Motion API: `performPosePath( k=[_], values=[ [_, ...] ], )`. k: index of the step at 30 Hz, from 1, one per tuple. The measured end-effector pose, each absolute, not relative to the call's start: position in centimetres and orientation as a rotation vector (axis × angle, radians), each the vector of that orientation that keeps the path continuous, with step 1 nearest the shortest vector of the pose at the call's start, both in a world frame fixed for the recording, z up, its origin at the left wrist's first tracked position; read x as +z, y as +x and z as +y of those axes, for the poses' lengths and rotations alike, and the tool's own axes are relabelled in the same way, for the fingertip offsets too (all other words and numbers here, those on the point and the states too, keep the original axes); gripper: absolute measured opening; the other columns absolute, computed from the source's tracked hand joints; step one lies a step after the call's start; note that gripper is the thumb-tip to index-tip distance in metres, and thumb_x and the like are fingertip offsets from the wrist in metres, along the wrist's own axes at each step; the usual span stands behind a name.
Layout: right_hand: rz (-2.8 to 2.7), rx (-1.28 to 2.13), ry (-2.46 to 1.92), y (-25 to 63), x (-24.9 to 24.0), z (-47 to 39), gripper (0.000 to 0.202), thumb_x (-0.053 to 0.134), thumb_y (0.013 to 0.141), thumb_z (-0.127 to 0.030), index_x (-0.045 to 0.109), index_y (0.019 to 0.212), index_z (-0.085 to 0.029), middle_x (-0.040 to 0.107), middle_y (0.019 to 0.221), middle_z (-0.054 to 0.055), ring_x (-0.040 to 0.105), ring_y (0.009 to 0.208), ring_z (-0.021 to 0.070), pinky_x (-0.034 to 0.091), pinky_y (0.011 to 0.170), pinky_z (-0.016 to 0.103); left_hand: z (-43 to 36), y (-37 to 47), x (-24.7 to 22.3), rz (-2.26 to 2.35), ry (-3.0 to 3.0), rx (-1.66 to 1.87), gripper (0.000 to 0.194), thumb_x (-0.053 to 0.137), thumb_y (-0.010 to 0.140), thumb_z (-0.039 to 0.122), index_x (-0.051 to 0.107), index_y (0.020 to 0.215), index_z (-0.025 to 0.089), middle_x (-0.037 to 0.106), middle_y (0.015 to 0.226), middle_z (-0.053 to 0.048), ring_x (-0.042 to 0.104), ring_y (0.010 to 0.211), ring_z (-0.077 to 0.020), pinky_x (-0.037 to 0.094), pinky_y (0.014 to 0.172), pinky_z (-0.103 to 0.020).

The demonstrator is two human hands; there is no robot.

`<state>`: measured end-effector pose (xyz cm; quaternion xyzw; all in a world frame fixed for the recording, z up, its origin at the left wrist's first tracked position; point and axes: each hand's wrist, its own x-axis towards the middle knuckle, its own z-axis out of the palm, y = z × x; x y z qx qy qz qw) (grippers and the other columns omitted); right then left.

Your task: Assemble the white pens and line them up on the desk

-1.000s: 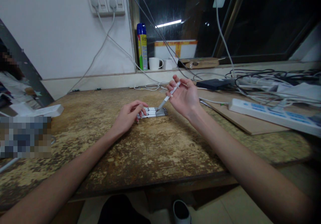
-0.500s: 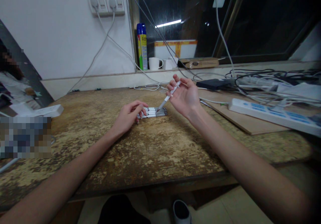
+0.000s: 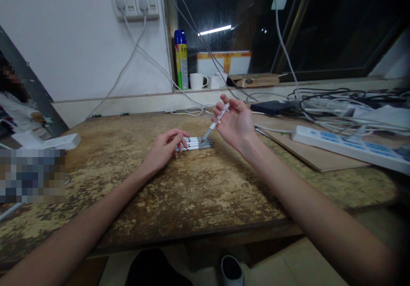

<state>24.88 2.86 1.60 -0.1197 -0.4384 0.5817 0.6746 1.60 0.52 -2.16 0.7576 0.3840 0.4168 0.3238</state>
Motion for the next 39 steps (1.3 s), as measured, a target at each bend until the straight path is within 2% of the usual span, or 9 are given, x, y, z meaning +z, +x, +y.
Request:
performPosePath(
  k=[8, 12, 17, 21, 26, 28, 32, 36, 39],
  values=[
    [-1.006, 1.311, -0.282, 24.9, 1.8, 2.5, 0.014, 0.051, 0.093, -0.04, 0.055, 0.095, -0.026, 0.046, 0.068, -0.002, 0.047, 0.062, 0.0151, 0.039, 0.052, 0.027, 0.5, 1.7, -2.1, 1.009, 1.984, 1.091, 0.035, 0.052, 0.101, 0.045, 0.072, 0.109, 0.017, 0.069, 0.087, -0.005, 0.058, 0.073, -0.0152, 0.045, 0.055, -0.023],
    [-1.049, 1.356, -0.277, 24.5, 2.0, 2.4, 0.021, 0.057, 0.092, -0.045, 0.051, 0.088, -0.025, 0.049, 0.071, -0.001, 0.047, 0.063, 0.0141, 0.037, 0.05, 0.026, 0.4, 1.8, -2.0, 1.011, 1.984, 1.084, 0.036, 0.053, 0.1, 0.046, 0.072, 0.109, 0.017, 0.069, 0.087, -0.005, 0.059, 0.073, -0.0156, 0.045, 0.055, -0.023],
    [-1.146, 1.421, -0.314, 23.5, 2.1, 2.0, 0.02, 0.057, 0.092, -0.04, 0.049, 0.083, -0.024, 0.053, 0.078, 0.001, 0.045, 0.067, 0.0138, 0.035, 0.052, 0.026, 0.3, 1.8, -2.1, 0.99, 1.967, 1.112, 0.032, 0.054, 0.1, 0.044, 0.071, 0.109, 0.019, 0.069, 0.087, -0.006, 0.06, 0.074, -0.0161, 0.047, 0.055, -0.024],
    [-1.367, 1.329, -0.492, 22.9, 1.6, 1.6, 0.021, 0.067, 0.09, -0.04, 0.056, 0.087, -0.022, 0.056, 0.082, 0.001, 0.048, 0.073, 0.0143, 0.039, 0.062, 0.028, -0.1, 2.0, -1.7, 0.953, 1.897, 1.158, 0.031, 0.057, 0.099, 0.042, 0.064, 0.119, 0.021, 0.068, 0.086, -0.005, 0.059, 0.072, -0.0158, 0.046, 0.055, -0.024],
    [-1.71, 1.165, -0.641, 22.7, 0.7, 0.9, 0.029, 0.071, 0.088, -0.048, 0.062, 0.097, -0.022, 0.055, 0.079, -0.001, 0.048, 0.071, 0.0151, 0.039, 0.064, 0.029, -1.0, 2.4, -0.8, 0.855, 1.925, 1.183, 0.05, 0.067, 0.093, 0.043, 0.053, 0.138, 0.025, 0.07, 0.094, -0.003, 0.063, 0.077, -0.0163, 0.047, 0.06, -0.024],
    [-1.782, 1.159, -0.655, 22.7, 0.6, 0.7, 0.03, 0.072, 0.088, -0.048, 0.061, 0.097, -0.022, 0.059, 0.081, 0.001, 0.051, 0.073, 0.0158, 0.041, 0.065, 0.029, -1.1, 2.4, -0.8, 0.838, 1.976, 1.152, 0.053, 0.072, 0.089, 0.043, 0.056, 0.135, 0.024, 0.071, 0.099, -0.005, 0.065, 0.082, -0.0178, 0.049, 0.064, -0.025],
    [-1.899, 1.142, -0.701, 22.6, 0.5, 0.5, 0.03, 0.069, 0.09, -0.051, 0.06, 0.092, -0.022, 0.063, 0.085, 0.004, 0.055, 0.078, 0.0176, 0.044, 0.069, 0.03, -0.8, 2.3, -1.1, 0.872, 2.009, 1.085, 0.039, 0.072, 0.089, 0.046, 0.064, 0.116, 0.019, 0.073, 0.105, -0.008, 0.068, 0.089, -0.0206, 0.05, 0.068, -0.026],
    [-1.934, 1.11, -0.824, 23.0, 0.5, 1.1, 0.034, 0.055, 0.098, -0.053, 0.062, 0.086, -0.022, 0.062, 0.082, 0.005, 0.053, 0.073, 0.0176, 0.043, 0.064, 0.03, -0.3, 1.9, -0.9, 0.976, 1.964, 1.128, 0.034, 0.07, 0.09, 0.047, 0.063, 0.108, 0.018, 0.074, 0.098, -0.008, 0.067, 0.081, -0.0184, 0.047, 0.06, -0.024],
    [-1.965, 1.039, -0.92, 24.2, 0.6, 1.8, 0.032, 0.053, 0.099, -0.049, 0.066, 0.089, -0.021, 0.064, 0.084, 0.005, 0.055, 0.075, 0.0187, 0.044, 0.068, 0.031, -0.1, 1.4, -0.5, 1.032, 1.902, 1.187, 0.033, 0.069, 0.089, 0.046, 0.061, 0.102, 0.017, 0.072, 0.091, -0.006, 0.064, 0.074, -0.0168, 0.046, 0.056, -0.023]
  ],
)
